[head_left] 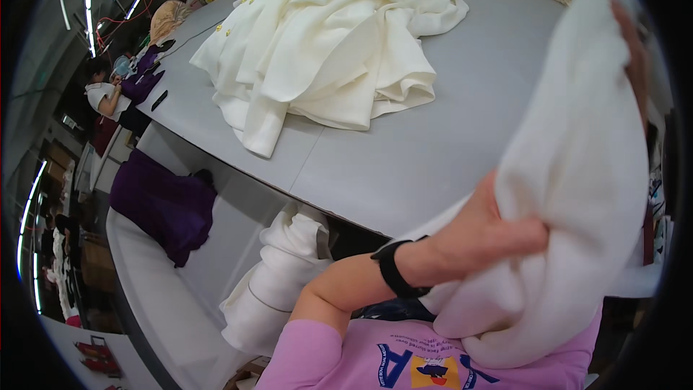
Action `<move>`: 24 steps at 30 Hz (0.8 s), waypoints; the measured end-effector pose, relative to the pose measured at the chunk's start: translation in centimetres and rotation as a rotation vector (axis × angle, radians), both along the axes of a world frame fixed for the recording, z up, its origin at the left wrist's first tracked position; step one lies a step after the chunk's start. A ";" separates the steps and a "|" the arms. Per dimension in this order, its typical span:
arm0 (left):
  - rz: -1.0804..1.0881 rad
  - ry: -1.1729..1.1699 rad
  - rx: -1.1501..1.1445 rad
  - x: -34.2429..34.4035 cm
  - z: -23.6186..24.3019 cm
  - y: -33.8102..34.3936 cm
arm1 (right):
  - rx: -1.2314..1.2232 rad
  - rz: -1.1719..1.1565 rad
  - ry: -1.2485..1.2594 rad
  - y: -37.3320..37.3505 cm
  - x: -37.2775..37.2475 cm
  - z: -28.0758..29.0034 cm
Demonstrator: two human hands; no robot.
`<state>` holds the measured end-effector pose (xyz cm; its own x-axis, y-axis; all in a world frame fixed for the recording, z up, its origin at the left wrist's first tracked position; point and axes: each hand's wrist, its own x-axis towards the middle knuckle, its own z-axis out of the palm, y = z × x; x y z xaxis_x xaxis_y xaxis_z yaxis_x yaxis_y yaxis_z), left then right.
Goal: Inspecting, trimming threads, and using a hair dryer to finish white vests with gold buttons.
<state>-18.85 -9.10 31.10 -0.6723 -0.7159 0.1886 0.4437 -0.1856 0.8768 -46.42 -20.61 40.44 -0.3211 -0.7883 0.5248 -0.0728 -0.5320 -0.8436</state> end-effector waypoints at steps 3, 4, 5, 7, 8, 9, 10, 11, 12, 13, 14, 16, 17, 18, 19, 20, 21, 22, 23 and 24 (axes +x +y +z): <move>0.240 -0.062 0.244 3.1 -1.6 -1.1 | 0.256 0.022 0.307 -5.8 5.7 -5.5; 0.327 -0.058 0.242 4.1 -3.0 -1.4 | 0.219 0.011 0.508 -6.4 6.6 -8.4; 0.344 -0.148 0.281 5.0 -5.8 -3.7 | 0.533 0.127 0.544 -6.2 5.8 -10.8; 0.492 -0.314 0.285 9.3 -11.9 -5.0 | 0.402 0.216 0.630 -5.4 5.1 -17.7; 0.538 -0.398 0.325 12.4 -14.9 -5.0 | 0.437 0.230 0.651 -4.2 5.2 -19.5; 0.828 -0.659 0.062 15.6 -18.8 -4.5 | 0.429 0.207 0.640 -2.8 4.9 -20.8; 0.974 -0.842 0.037 17.0 -20.2 -3.8 | 0.425 0.176 0.630 -1.5 4.5 -21.9; 1.070 -1.106 -0.215 18.9 -21.4 -3.7 | 0.530 0.089 0.660 -0.4 3.5 -22.7; 1.091 -1.154 -0.314 18.5 -19.9 -3.7 | 0.546 0.073 0.655 0.5 2.6 -23.6; 1.055 -1.177 -0.466 18.3 -19.1 -3.9 | 0.592 0.000 0.648 1.2 2.0 -24.5; 1.014 -1.194 -0.617 17.9 -18.3 -4.4 | 0.638 -0.072 0.642 1.9 1.5 -25.3; 0.925 -1.152 -0.740 14.1 -16.3 -5.4 | 0.606 -0.118 0.667 2.8 1.2 -26.3; 0.828 -1.141 -0.826 12.6 -15.7 -6.0 | 0.605 -0.144 0.636 3.3 1.4 -26.2; 0.734 -1.129 -0.906 11.4 -15.3 -6.4 | 0.603 -0.163 0.607 3.8 1.6 -26.0; 0.626 -1.131 -1.013 10.2 -15.2 -7.0 | 0.614 -0.153 0.607 4.0 1.7 -26.0; 0.513 -1.122 -1.122 9.1 -15.3 -7.7 | 0.599 -0.149 0.681 4.0 1.7 -25.9; 0.506 -1.124 -1.115 7.9 -15.6 -8.3 | 0.583 -0.147 0.755 3.9 1.6 -26.1; 0.414 -1.211 -1.180 6.7 -15.9 -8.7 | 0.590 -0.146 0.754 3.9 1.0 -26.6; 0.320 -1.296 -1.243 6.1 -16.1 -9.1 | 0.592 -0.256 0.765 3.9 0.0 -27.8; 0.311 -1.292 -1.241 5.9 -16.7 -9.4 | 0.596 -0.371 0.776 4.0 -1.5 -28.9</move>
<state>-12.94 -18.49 14.44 -0.6958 -0.6960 0.1771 -0.6644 0.7175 0.2093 -47.87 -16.58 11.53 -0.3369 -0.9079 0.2494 -0.7803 0.1210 -0.6136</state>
